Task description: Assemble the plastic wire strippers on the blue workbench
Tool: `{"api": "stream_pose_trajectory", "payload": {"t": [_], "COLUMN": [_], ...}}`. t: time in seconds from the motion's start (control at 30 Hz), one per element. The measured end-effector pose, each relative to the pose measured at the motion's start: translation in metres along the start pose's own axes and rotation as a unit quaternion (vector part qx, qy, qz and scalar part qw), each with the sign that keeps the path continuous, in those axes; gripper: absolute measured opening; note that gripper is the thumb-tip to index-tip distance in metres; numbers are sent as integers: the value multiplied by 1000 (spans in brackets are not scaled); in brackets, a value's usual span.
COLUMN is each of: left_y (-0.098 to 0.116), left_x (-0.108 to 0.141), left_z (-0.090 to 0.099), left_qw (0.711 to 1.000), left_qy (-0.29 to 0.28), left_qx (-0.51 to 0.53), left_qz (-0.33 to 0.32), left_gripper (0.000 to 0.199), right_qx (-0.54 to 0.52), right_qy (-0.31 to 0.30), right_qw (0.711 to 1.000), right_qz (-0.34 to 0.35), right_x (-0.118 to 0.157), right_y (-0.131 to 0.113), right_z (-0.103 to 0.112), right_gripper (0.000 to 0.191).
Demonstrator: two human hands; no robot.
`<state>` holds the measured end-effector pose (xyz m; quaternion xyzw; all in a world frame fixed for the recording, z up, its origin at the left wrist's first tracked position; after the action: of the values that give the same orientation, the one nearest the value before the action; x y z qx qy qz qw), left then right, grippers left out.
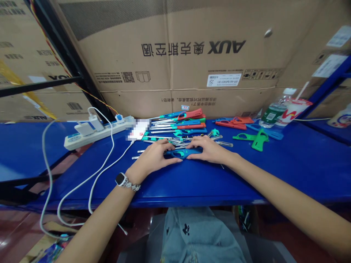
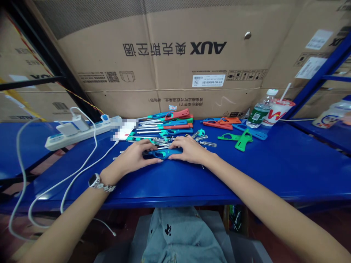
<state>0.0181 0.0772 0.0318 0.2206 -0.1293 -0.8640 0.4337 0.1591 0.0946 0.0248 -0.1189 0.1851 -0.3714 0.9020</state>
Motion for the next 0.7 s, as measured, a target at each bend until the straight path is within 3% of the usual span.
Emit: {"api": "stream_pose_trajectory", "payload": {"t": [0.33,0.7], "left_y": [-2,-3], "left_x": [-3,-2], "left_z": [-3,-6], "left_qw": [999,999], "left_qy": [-2,1], "left_qx": [40,31], "left_qz": [6,-13], "left_gripper": [39,44], "right_qx": [-52,-39], "right_qy": [2,2], "right_qw": [998,999], "right_qz": [24,16], "right_x": [3,3], "right_y": [-1,1], "right_z": [1,1], "right_gripper": [33,35]}}
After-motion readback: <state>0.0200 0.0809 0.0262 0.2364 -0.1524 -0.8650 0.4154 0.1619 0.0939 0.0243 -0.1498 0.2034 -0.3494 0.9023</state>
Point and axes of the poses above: each hand's wrist, its own x-axis away from the middle knuckle, its own z-axis out of the back of the hand, y = z × x, the point moved 10 cm from there along -x, towards the middle knuckle, and after that the axes turned 3 degrees about x, right-handed, at the moved point
